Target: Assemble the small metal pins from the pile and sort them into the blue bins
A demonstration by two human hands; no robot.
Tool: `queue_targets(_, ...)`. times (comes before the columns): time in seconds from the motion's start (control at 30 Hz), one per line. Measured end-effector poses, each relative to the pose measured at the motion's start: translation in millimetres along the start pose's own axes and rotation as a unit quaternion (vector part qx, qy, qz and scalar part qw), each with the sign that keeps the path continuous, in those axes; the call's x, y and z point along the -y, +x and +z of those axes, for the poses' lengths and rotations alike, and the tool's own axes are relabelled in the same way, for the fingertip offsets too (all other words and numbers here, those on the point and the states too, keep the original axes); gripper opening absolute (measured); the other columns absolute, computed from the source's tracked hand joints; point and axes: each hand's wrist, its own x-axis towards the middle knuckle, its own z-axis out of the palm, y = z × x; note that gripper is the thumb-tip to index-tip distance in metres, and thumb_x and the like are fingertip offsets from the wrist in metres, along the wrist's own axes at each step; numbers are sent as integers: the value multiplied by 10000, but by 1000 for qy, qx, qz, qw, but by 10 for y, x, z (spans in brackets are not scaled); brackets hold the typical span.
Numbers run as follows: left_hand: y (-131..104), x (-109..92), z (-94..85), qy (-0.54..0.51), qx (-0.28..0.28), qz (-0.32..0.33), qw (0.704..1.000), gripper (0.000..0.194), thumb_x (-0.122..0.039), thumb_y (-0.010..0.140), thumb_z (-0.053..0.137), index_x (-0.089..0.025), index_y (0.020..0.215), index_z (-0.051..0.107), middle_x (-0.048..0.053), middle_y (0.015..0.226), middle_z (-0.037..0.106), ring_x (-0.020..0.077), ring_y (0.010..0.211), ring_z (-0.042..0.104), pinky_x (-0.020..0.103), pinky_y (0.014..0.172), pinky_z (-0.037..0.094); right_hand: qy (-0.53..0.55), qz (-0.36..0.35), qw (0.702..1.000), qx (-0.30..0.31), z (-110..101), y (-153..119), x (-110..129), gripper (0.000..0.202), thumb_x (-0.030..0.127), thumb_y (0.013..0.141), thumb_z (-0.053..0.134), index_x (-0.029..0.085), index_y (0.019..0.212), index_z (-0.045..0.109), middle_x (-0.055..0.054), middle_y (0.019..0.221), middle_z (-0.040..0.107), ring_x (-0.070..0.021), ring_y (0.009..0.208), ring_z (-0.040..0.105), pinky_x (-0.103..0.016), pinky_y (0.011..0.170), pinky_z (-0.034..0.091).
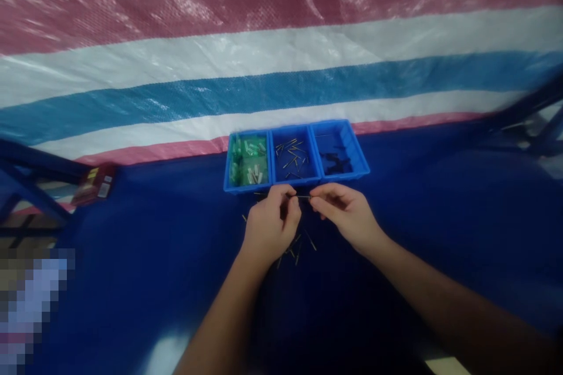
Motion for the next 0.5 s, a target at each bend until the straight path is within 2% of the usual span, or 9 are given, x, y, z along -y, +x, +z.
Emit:
queue_targets(0.1, 2, 2, 8, 10, -5, 10, 1000, 155, -239, 949, 521, -214, 1101, 541, -54, 664, 623, 106, 575, 610, 211, 562, 424, -4, 5, 1000, -7, 0, -1, 10, 198, 335, 748, 818, 200, 878, 754, -15, 744, 706, -131, 650, 621, -273, 589, 515)
queue_targets(0.3, 6, 7, 15, 21, -8, 38, 999, 96, -225, 947, 522, -207, 1035, 557, -47, 693, 637, 102, 603, 622, 207, 589, 430, -13, -8, 999, -32, 5, 12, 5, 221, 355, 732, 826, 193, 869, 763, -7, 697, 697, -122, 606, 602, -267, 569, 514)
queue_targets(0.5, 20, 2, -13, 37, 11, 39, 998, 112, -236, 978, 469, -194, 942, 566, -31, 684, 621, 104, 591, 601, 216, 582, 413, -13, -9, 1000, -25, 11, 4, 14, 204, 337, 731, 828, 199, 870, 772, -10, 721, 718, -124, 629, 629, -263, 594, 531)
